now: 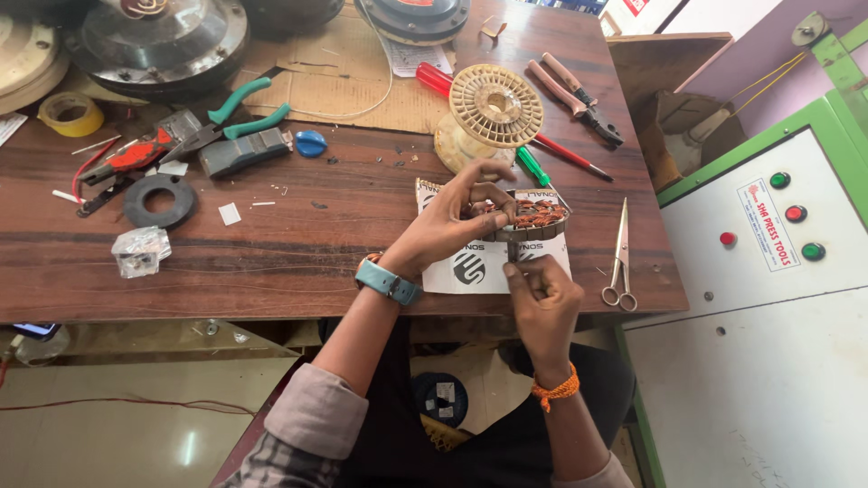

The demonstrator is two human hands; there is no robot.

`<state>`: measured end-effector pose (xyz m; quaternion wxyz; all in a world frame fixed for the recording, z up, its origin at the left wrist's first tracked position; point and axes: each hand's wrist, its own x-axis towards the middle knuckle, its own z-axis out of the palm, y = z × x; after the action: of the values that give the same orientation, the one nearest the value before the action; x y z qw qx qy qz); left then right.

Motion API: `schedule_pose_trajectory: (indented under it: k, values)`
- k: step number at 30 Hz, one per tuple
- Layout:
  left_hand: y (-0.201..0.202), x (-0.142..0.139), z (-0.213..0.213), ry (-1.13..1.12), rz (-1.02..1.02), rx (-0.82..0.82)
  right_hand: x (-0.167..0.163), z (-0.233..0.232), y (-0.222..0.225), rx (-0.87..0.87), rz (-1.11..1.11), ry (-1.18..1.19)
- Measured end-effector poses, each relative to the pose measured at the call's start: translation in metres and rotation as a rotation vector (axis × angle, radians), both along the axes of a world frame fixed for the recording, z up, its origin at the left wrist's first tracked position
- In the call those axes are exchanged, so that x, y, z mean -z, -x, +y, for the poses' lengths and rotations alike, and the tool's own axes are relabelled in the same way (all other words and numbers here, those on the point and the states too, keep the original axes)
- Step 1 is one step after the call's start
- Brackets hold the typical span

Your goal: The person works on a disassembled electric motor armature at a workbench, pressing and fitting copper windings and insulation material into the slots by hand, occasionally picking up a screwdriver to assist, and rotating the armature to work around its circumference.

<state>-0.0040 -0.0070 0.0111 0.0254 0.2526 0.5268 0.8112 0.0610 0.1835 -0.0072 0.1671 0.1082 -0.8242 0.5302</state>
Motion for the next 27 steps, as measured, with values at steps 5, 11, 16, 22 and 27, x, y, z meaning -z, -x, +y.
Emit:
schedule_pose_trajectory:
  k: [5, 11, 16, 22, 27]
  values:
    - [-0.021, -0.021, 0.017, 0.641, 0.341, -0.41, -0.003, 0.028, 0.008, 0.075, 0.026, 0.059]
    - [-0.038, -0.031, 0.041, 0.778, 0.402, -0.69, 0.002, 0.046, 0.01, 0.105, -0.043, 0.096]
    - [-0.037, -0.016, 0.048, 0.712, 0.388, -0.802, -0.002, 0.063, 0.017, 0.148, 0.078, -0.014]
    - [-0.037, -0.004, 0.056, 0.66, 0.406, -0.878, -0.045, 0.075, 0.028, 0.117, 0.074, -0.106]
    - [-0.039, -0.003, 0.057, 0.674, 0.405, -0.898, -0.077, 0.06, 0.038, 0.005, 0.277, -0.306]
